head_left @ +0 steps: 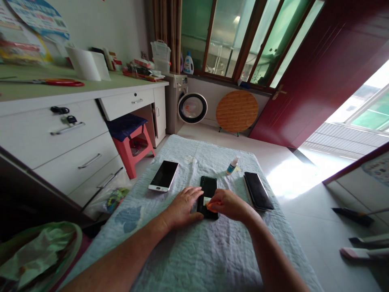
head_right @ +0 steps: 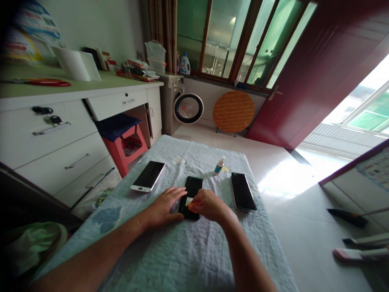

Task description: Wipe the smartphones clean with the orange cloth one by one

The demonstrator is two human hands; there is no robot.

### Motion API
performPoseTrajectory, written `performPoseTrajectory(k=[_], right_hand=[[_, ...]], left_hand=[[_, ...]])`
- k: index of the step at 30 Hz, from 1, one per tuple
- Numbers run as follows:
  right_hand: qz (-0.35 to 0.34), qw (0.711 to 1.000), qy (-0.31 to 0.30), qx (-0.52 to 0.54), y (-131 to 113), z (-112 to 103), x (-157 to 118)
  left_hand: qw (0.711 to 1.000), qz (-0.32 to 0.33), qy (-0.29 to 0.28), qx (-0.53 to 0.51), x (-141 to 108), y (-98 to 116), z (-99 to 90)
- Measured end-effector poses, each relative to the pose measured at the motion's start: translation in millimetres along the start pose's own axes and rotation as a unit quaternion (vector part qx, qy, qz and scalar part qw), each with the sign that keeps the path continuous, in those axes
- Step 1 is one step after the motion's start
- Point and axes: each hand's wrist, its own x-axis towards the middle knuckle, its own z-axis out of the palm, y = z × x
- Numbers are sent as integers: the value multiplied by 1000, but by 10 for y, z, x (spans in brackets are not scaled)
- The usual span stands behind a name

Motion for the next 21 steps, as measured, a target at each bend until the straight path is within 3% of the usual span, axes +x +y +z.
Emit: performPoseTrajectory(k=[5,8,14,21], right_hand=[[-18,988,150,-41,94,155,113],[-47,980,188,-42,60,248,148],[-94,985,142,-26,-49,263,130],[-95,994,50,1,-84,127,53]], left_hand=[[1000,7,12,-12,-11,16,-14],[999,20,28,-30,-12,28,-19],[999,-14,17,-36,-21,16,1],[1000,-3,13,-19,-12,23,-11]])
